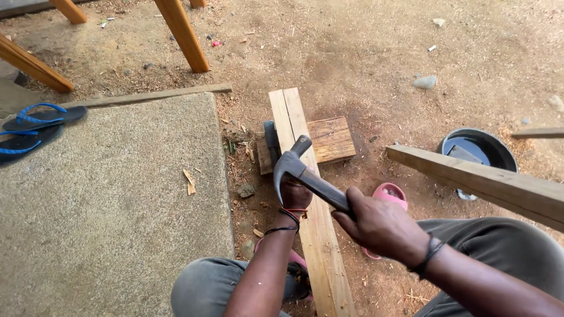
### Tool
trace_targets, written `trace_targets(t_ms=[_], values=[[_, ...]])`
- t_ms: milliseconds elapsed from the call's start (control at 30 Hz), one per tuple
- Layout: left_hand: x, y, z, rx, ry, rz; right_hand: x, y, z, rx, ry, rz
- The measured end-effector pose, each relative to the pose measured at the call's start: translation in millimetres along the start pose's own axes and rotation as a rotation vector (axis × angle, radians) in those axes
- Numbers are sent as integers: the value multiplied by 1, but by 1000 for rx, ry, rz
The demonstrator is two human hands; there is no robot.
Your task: Using a hammer and chisel to carve a mortise into a wooden beam.
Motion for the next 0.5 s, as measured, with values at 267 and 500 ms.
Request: trace_targets(t_ms=[267,500], values=[[6,31,-17,-48,26,-12,-16,12,-9,-26,-48,67],[13,57,-92,-444,-176,-771,20,-38,-6,96,114,51]])
Point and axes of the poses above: each hand's wrist, its own z-axis towards the middle knuckle, its own x-axis out of the palm, y = z × x, the point moved 8 cm from there along z, towards the middle knuckle, and after that the axes turned 13 degrees about x, right-handed, at the moved point
